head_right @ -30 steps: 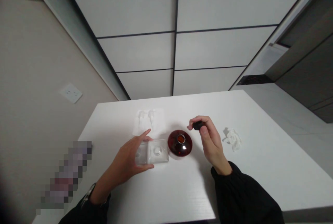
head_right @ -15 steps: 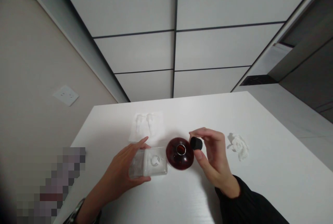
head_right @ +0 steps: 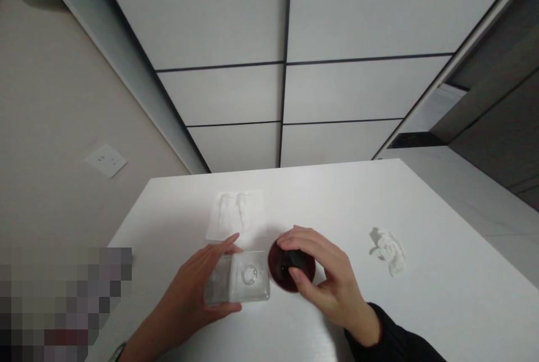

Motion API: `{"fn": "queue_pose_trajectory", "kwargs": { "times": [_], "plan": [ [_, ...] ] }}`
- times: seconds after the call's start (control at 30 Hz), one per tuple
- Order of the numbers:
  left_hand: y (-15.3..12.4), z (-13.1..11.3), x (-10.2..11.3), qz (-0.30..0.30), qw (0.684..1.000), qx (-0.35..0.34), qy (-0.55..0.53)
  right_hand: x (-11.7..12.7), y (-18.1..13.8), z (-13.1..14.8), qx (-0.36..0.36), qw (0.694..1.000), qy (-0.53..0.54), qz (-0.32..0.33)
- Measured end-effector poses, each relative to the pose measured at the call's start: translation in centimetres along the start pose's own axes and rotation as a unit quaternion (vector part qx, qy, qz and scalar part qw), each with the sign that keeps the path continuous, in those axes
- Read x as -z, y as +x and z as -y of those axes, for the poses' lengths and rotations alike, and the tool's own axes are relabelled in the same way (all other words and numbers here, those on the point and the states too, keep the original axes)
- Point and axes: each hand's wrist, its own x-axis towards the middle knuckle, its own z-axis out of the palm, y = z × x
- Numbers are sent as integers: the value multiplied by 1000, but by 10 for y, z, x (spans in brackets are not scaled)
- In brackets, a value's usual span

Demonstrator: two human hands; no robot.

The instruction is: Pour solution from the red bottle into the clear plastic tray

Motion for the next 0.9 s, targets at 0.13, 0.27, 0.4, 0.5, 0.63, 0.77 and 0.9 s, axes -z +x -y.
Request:
{"fn": "queue_pose_trajectory", "kwargs": {
  "times": [0.13, 0.27, 0.4, 0.5, 0.63, 0.77, 0.9],
  "plan": [
    [-1, 2, 0, 2, 1000, 3, -1, -7, 3, 0, 24, 999, 28, -10],
    [-1, 3, 0, 7, 1000, 5, -3, -10, 2, 0, 17, 998, 55, -18],
    [0, 2, 0, 0, 1000, 3, -4, -12, 0, -1, 8, 996, 87, -16],
    [0, 2, 0, -3, 1000, 2, -2, -15, -3, -1, -28, 990, 133, -36],
    [0, 1, 1, -2, 1000, -2, 1, -19, -6, 0, -91, 973, 192, -90],
    [0, 1, 1, -2, 1000, 1, 2, -16, -5, 0, -82, 986, 131, -67],
    [1, 1, 1, -2, 1000, -2, -1, -13, -4, 0, -85, 989, 110, -51]
  ]
}}
